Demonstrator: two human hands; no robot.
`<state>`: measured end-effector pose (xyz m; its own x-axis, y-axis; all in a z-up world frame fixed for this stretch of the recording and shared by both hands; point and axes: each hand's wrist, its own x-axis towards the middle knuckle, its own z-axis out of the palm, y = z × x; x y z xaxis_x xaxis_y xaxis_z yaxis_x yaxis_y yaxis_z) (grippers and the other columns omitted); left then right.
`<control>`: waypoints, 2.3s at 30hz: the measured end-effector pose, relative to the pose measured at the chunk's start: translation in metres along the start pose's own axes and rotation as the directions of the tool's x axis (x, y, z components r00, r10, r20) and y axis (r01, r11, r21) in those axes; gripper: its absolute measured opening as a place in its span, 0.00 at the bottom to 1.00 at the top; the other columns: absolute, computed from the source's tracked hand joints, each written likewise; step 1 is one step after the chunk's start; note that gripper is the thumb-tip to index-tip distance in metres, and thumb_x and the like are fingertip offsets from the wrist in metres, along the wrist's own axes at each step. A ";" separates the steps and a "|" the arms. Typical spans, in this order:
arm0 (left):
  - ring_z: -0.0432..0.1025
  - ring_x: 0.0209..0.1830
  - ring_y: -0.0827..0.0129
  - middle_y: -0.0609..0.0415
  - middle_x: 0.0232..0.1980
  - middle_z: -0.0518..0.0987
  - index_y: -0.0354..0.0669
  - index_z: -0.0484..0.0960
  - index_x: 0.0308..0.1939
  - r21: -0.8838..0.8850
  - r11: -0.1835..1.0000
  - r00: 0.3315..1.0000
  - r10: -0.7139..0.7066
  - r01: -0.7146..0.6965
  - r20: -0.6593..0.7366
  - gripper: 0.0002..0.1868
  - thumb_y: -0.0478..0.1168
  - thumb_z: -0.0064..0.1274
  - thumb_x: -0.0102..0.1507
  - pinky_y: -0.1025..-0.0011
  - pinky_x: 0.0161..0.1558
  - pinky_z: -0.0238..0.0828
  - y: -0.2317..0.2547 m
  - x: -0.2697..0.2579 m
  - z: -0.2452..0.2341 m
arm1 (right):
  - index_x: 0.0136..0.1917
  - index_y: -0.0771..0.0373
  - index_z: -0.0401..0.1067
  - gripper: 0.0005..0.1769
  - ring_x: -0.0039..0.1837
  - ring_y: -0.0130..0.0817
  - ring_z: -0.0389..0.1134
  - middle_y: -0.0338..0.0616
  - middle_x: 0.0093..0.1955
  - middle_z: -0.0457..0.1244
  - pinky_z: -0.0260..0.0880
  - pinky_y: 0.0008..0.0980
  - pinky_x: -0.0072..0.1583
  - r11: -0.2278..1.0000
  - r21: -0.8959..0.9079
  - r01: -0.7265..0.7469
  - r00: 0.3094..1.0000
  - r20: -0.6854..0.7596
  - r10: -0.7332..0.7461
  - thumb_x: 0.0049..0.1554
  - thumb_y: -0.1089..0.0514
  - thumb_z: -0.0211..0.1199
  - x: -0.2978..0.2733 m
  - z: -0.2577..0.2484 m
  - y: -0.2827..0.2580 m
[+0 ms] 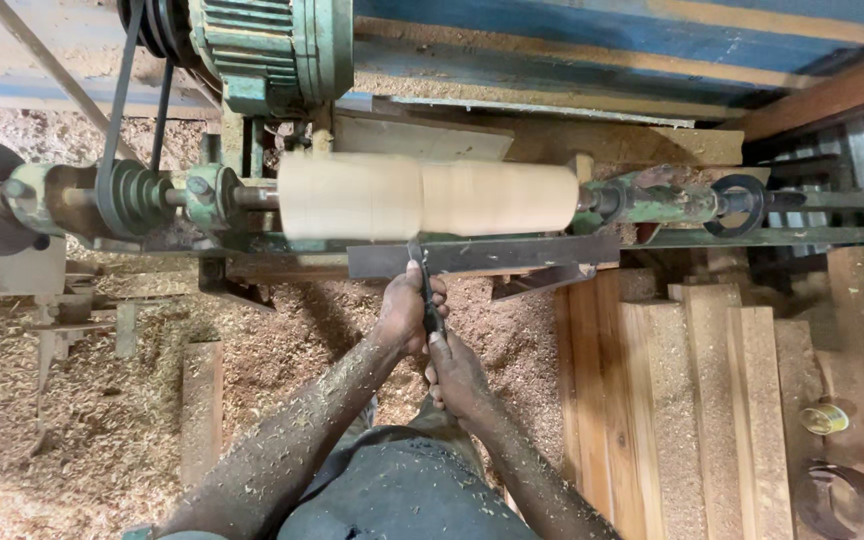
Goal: The person uses a chisel to shape a piece of wood spinning on a lathe, periodically stopping to check the profile and then sharpening the chisel on a grinding wheel.
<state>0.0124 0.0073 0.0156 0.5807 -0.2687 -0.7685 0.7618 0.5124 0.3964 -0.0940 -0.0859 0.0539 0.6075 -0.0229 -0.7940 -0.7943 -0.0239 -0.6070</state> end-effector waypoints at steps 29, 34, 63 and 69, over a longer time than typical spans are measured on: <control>0.65 0.23 0.71 0.51 0.31 0.74 0.32 0.73 0.45 0.037 0.999 0.995 -0.019 0.023 -0.102 0.26 0.53 0.30 0.75 0.72 0.24 0.69 0.008 0.003 0.005 | 0.56 0.58 0.62 0.17 0.26 0.23 0.53 0.33 0.29 0.55 0.56 0.25 0.26 0.995 0.097 -0.022 1.000 -0.005 0.022 0.69 0.46 0.38 0.000 0.015 -0.016; 0.69 0.26 0.71 0.50 0.32 0.75 0.34 0.67 0.51 -0.063 0.988 0.988 -0.136 0.140 0.067 0.21 0.50 0.26 0.75 0.71 0.26 0.73 0.007 -0.014 0.017 | 0.52 0.58 0.63 0.16 0.27 0.23 0.56 0.33 0.30 0.57 0.60 0.26 0.28 0.984 0.170 -0.044 0.996 -0.075 0.057 0.70 0.46 0.41 -0.010 0.009 0.000; 0.57 0.18 0.73 0.62 0.22 0.63 0.45 0.67 0.33 0.247 0.967 0.998 -0.063 0.062 -0.001 0.23 0.53 0.25 0.76 0.72 0.22 0.61 -0.015 -0.009 0.053 | 0.47 0.59 0.64 0.20 0.25 0.22 0.52 0.33 0.31 0.55 0.56 0.25 0.25 0.992 0.104 -0.068 0.989 -0.121 0.080 0.70 0.44 0.39 -0.004 -0.026 -0.011; 0.57 0.18 0.74 0.62 0.22 0.63 0.47 0.67 0.33 0.225 0.972 0.998 -0.064 0.064 -0.008 0.23 0.54 0.27 0.76 0.72 0.21 0.60 -0.015 -0.005 0.048 | 0.47 0.59 0.63 0.19 0.25 0.24 0.52 0.35 0.31 0.55 0.55 0.26 0.25 0.996 0.085 -0.035 0.992 -0.120 0.045 0.70 0.45 0.41 -0.002 -0.022 -0.010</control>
<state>0.0115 -0.0380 0.0373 0.5283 -0.2946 -0.7963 0.8426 0.2978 0.4488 -0.0872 -0.1079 0.0627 0.5674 -0.1440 -0.8107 -0.8125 0.0617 -0.5796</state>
